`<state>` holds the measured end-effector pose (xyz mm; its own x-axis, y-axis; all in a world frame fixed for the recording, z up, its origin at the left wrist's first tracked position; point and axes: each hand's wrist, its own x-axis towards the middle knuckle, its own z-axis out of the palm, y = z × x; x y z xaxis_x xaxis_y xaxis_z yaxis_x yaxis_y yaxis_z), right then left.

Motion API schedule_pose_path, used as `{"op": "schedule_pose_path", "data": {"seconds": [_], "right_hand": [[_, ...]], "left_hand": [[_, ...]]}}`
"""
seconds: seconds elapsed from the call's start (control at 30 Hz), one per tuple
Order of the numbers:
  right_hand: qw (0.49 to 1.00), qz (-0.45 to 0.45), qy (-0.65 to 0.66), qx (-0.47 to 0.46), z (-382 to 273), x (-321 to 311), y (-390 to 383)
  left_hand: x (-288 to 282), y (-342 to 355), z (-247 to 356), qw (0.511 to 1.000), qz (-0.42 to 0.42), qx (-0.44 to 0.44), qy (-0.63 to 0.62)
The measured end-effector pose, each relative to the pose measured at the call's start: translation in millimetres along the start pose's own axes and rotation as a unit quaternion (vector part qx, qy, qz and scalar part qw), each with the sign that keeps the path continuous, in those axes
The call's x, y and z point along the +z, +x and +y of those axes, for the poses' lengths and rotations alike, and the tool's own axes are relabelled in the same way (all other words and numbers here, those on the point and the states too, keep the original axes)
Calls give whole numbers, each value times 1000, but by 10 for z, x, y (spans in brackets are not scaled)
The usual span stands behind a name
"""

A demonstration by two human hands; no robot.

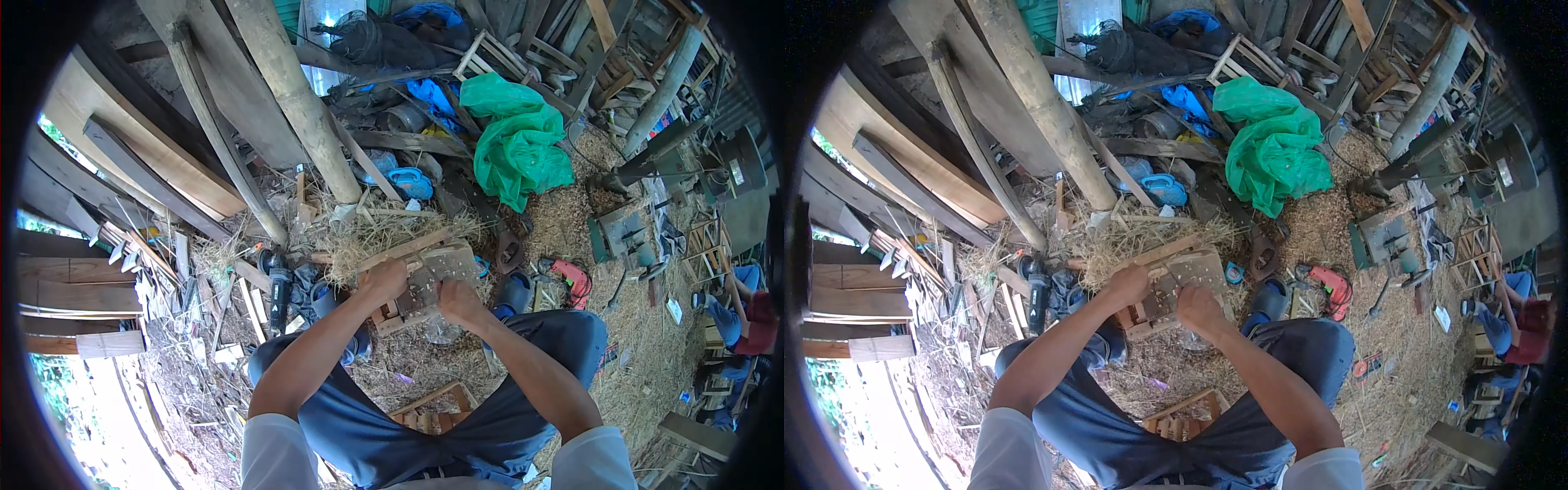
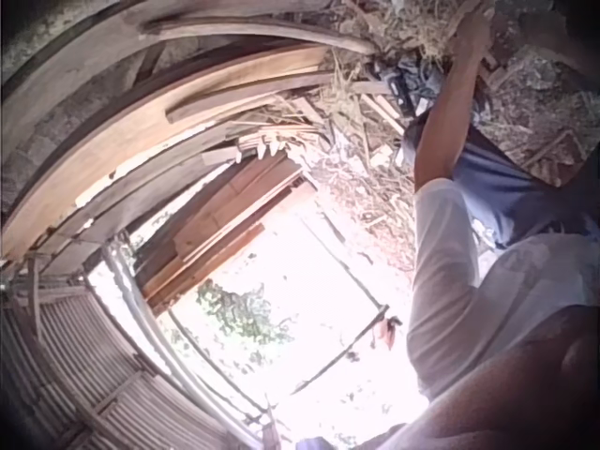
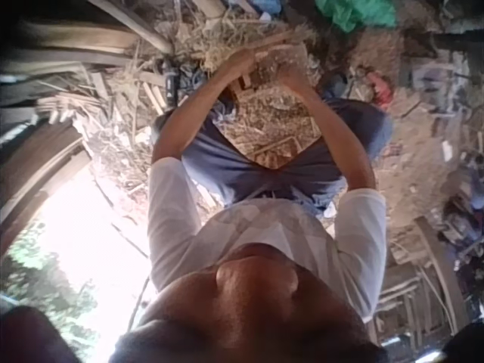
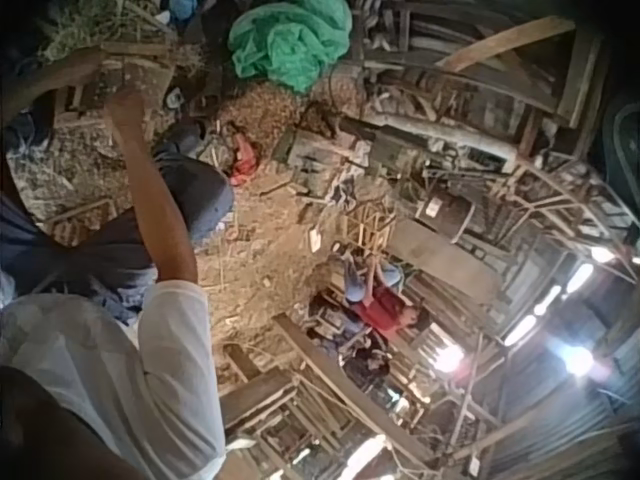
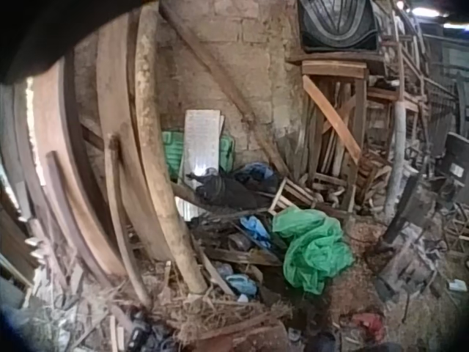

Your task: The person carves a small wooden piece using a knife, shaving off wood and turning the piece by hand.

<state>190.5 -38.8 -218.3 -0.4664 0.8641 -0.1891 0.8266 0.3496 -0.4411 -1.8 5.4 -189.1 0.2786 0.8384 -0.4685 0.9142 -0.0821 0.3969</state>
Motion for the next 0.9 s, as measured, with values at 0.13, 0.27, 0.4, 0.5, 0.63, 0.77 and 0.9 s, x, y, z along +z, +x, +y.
{"op": "schedule_pose_path", "data": {"seconds": [0.13,0.27,0.4,0.5,0.63,0.77,0.9], "right_hand": [[997,-43,54,47,-157,-205,-6],[989,-77,65,107,-302,-390,5],[989,-128,9,79,-285,-370,49],[992,-109,1,69,-146,-189,56],[967,-174,77,169,-301,-290,222],[967,-162,67,183,-177,-62,255],[991,-118,-49,-30,135,275,231]], "left_hand": [[-9,-5,-10,999,24,11,27],[-12,-12,14,998,42,31,48],[-54,-68,117,992,93,53,61],[-66,-76,185,994,67,57,64],[4,-190,125,986,132,56,85],[46,-144,75,986,133,63,75],[5,-56,206,988,142,46,45]]}}
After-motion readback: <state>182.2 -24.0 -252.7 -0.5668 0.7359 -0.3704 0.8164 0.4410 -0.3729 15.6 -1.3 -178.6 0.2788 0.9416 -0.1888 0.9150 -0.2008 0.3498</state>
